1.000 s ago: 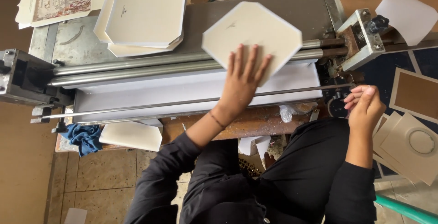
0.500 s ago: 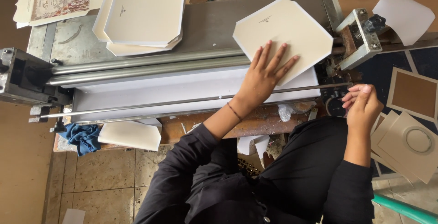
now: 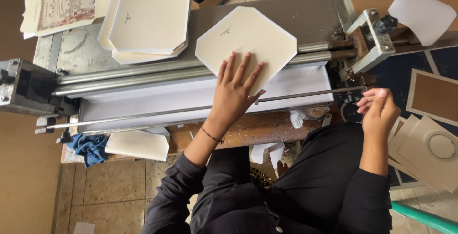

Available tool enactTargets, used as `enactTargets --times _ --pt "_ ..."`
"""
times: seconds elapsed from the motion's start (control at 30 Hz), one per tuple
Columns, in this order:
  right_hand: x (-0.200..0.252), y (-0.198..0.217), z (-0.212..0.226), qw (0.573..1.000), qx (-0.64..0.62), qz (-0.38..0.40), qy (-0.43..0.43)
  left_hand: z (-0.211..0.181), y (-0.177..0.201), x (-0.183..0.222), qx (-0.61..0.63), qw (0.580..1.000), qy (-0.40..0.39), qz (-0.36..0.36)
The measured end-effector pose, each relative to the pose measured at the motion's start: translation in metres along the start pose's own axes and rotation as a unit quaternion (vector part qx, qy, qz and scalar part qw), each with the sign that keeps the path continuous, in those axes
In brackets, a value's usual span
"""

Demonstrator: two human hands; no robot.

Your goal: Feeding individual paper sheets into a roller-based gluing machine for adhesive application in a print shop.

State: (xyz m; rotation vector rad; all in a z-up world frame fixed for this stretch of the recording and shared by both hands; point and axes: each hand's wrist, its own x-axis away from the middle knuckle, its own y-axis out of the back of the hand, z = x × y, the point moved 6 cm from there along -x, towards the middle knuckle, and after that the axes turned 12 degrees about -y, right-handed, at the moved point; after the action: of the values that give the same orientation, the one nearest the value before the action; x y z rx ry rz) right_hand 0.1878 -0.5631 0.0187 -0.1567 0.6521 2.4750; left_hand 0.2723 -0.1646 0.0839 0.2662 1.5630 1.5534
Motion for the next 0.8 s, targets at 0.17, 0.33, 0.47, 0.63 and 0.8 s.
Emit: enactTargets --times 0.17,0.33,0.47,0.63,0.8 --pt "0.000 0.001 0.001 1.000 -0.006 0.001 -0.005 0.039 0.003 -0.026 0.074 0.996 0.038 -0.016" --pt "0.000 0.002 0.002 0.999 -0.018 -0.002 -0.030 0.094 -0.022 -0.072 0.266 0.939 0.111 0.185" --pt "0.000 0.003 0.006 0.999 -0.019 -0.008 -0.032 0.114 -0.041 -0.088 0.265 0.932 0.147 0.196" --pt "0.000 0.002 0.004 1.000 -0.011 -0.002 -0.025 0.093 -0.021 -0.084 0.293 0.930 0.100 0.195" --pt "0.012 0.000 0.010 0.983 0.131 -0.072 0.103 0.089 0.009 -0.065 0.334 0.919 0.093 0.188"
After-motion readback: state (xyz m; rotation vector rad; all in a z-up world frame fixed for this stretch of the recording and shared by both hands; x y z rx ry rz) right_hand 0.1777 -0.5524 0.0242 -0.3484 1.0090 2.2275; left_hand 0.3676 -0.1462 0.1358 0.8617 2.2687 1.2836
